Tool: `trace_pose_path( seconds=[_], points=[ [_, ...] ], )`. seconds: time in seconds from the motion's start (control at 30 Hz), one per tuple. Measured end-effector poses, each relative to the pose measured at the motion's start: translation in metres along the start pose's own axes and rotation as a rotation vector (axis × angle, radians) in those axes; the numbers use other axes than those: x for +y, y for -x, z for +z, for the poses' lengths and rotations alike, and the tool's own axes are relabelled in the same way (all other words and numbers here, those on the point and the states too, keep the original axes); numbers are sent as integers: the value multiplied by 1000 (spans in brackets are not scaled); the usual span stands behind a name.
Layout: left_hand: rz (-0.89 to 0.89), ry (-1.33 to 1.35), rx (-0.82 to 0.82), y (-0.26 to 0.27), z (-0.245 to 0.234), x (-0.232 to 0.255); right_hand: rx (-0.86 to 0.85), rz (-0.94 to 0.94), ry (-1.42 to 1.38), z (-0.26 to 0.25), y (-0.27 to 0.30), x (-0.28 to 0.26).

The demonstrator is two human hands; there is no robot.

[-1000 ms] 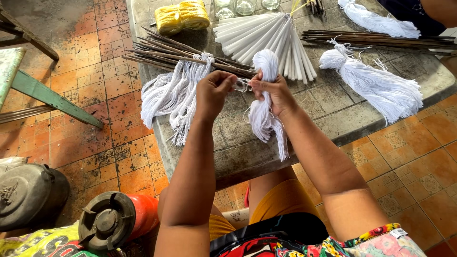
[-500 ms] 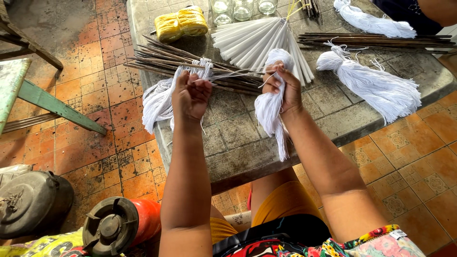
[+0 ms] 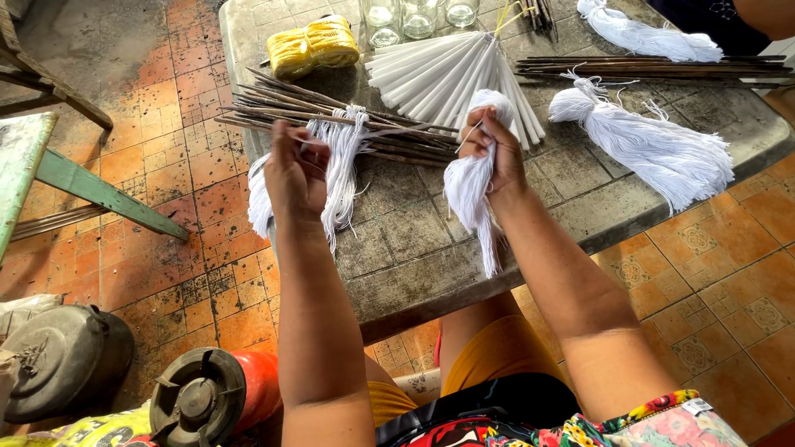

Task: The person is making tassels by wrapping white yarn around their hand, tying it with a string, and then cutting the loops to create the fringe. They repeat this process with several tassels at a table with other craft supplies.

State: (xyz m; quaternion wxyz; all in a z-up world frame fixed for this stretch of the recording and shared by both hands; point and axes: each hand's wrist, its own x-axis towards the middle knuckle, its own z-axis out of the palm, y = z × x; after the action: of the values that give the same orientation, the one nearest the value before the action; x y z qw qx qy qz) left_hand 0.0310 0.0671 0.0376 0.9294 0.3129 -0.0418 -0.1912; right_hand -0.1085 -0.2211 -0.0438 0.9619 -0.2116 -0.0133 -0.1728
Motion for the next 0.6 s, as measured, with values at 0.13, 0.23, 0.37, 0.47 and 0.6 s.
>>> trace_pose_path(
  seconds=[0.13, 0.23, 0.37, 0.47, 0.6],
  points=[
    [-302, 162, -451, -23, -32, -8, 3, -45, -20, -8, -4, -11],
    [-170, 340, -531, -26, -37, -3, 135, -100, 105, -16, -7, -10],
    [-98, 410, -589, -28, -42, -4, 225, -43, 307, 10, 1, 1],
    [-38, 162, -427, -11, -18, -5, 225, -46, 289, 22, 5, 0],
    [178, -824, -313, 11, 18, -32, 206, -52, 461, 89, 29, 5]
  ],
)
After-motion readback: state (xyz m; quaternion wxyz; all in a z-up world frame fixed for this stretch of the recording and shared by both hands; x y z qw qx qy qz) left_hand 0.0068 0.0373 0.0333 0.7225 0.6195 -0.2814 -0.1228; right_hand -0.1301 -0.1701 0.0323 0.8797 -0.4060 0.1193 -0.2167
